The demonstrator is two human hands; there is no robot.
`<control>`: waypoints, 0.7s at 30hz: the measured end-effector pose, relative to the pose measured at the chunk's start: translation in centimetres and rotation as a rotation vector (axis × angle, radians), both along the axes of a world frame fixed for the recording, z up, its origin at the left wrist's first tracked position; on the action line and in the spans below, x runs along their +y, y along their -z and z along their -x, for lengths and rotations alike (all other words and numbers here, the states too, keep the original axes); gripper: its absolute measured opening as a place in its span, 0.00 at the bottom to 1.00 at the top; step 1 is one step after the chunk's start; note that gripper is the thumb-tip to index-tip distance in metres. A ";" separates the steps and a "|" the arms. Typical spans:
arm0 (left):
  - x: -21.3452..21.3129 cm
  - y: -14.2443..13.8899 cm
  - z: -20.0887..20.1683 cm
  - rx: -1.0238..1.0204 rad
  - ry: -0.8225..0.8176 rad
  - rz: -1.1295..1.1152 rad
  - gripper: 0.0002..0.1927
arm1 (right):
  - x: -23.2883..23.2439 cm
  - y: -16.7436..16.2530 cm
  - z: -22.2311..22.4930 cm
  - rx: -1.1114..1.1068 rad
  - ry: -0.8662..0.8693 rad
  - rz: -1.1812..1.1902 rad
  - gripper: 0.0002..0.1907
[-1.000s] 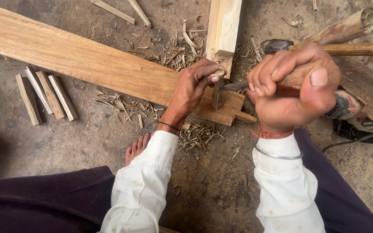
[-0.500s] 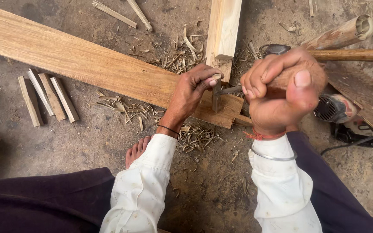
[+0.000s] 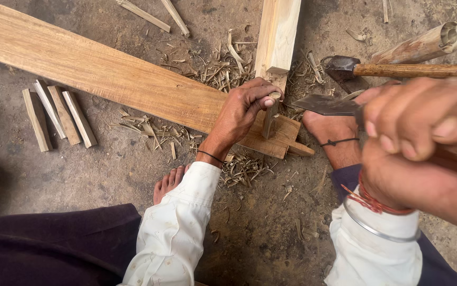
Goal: The person sits on the ground and uses a chisel to pare and shape a rectangular mortise in a light-colored wooden frame member, holding a small wood piece in the other hand. They repeatedly lever the chisel to remove wood from the joint recess, adjusting the workpiece between cuts.
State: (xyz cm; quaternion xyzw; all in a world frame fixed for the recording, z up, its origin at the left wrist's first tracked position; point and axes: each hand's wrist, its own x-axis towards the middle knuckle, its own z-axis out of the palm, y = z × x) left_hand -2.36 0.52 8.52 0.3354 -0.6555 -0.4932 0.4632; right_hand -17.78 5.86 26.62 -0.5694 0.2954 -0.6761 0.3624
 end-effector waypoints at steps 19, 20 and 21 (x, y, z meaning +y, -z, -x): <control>-0.1 0.3 0.4 -0.035 -0.044 -0.024 0.13 | -1.3 3.6 -1.9 0.093 0.334 0.146 0.20; -0.1 0.2 0.2 -0.036 -0.059 -0.052 0.14 | -0.8 5.0 -1.1 0.011 0.175 0.003 0.22; -0.2 0.1 0.1 -0.053 -0.067 -0.044 0.14 | -0.8 6.5 -0.2 -0.045 0.088 -0.066 0.23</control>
